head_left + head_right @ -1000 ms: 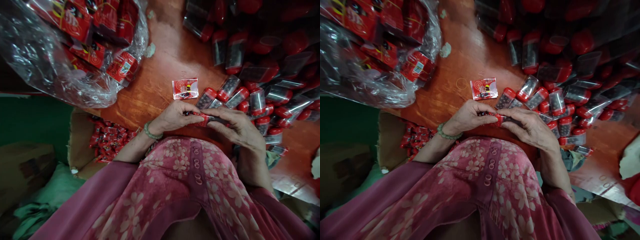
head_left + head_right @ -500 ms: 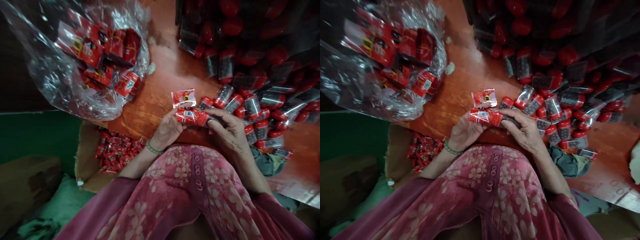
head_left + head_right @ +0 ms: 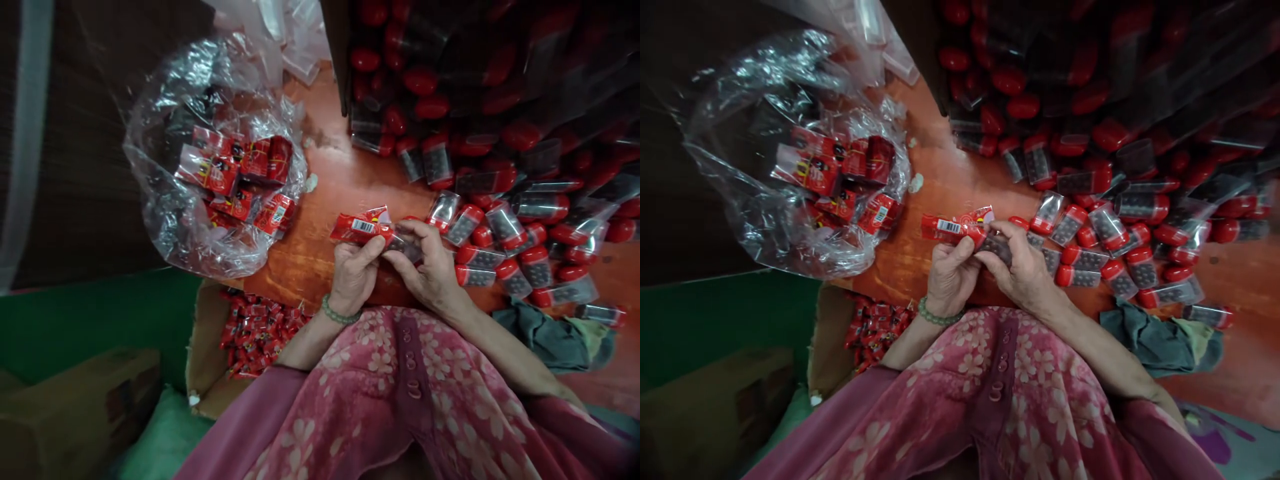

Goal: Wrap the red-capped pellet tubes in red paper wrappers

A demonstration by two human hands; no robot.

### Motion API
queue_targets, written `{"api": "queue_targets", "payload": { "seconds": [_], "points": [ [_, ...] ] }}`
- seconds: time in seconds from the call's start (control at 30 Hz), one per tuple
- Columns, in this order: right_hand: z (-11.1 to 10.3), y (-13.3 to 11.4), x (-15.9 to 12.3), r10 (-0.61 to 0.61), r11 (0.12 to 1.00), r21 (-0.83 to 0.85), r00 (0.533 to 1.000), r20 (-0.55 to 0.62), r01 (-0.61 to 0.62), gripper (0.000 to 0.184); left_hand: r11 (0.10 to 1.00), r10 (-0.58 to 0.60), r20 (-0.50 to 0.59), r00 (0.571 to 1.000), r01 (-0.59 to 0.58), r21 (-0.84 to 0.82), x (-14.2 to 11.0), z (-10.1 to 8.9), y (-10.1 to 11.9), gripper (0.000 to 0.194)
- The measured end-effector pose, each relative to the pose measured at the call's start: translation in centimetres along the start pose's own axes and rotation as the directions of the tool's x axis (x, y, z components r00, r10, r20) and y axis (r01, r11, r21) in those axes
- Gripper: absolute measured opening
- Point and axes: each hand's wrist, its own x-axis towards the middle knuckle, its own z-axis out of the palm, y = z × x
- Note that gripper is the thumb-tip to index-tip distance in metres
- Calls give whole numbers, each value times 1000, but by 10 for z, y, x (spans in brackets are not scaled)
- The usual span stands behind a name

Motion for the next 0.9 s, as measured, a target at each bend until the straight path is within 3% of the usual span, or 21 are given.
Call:
{"api": "queue_targets", "payload": {
  "seconds": [0.23, 0.4, 0.53, 0.67, 0.8, 0.9],
  "points": [
    [3, 6, 3, -23, 1000, -11, 1000, -15, 23, 49, 998, -17, 0, 1000, 17, -55, 6, 3, 2, 44],
    [-2, 12, 5, -161, 987, 15, 987, 21, 161, 51, 995, -13, 36, 999, 17, -94, 3, 6, 9, 40],
    [-7, 11, 10, -147, 988, 49, 987, 71, 144, 48, 999, 49, 114, 992, -48, -12, 1, 2, 10, 38],
    [-6, 5, 12, -106, 994, 18, 994, 14, 106, 39, 993, 64, 53, 997, -69, 97, 4, 0, 5, 39],
    [2, 2, 11, -208, 977, -69, 976, -64, 204, 32, 1000, -25, 11, 1000, 25, -15, 7, 2, 5, 38],
    [6, 1, 11, -165, 986, -22, 981, -99, 163, 29, 990, -36, 28, 999, 39, -134, 7, 5, 7, 37]
  ]
}}
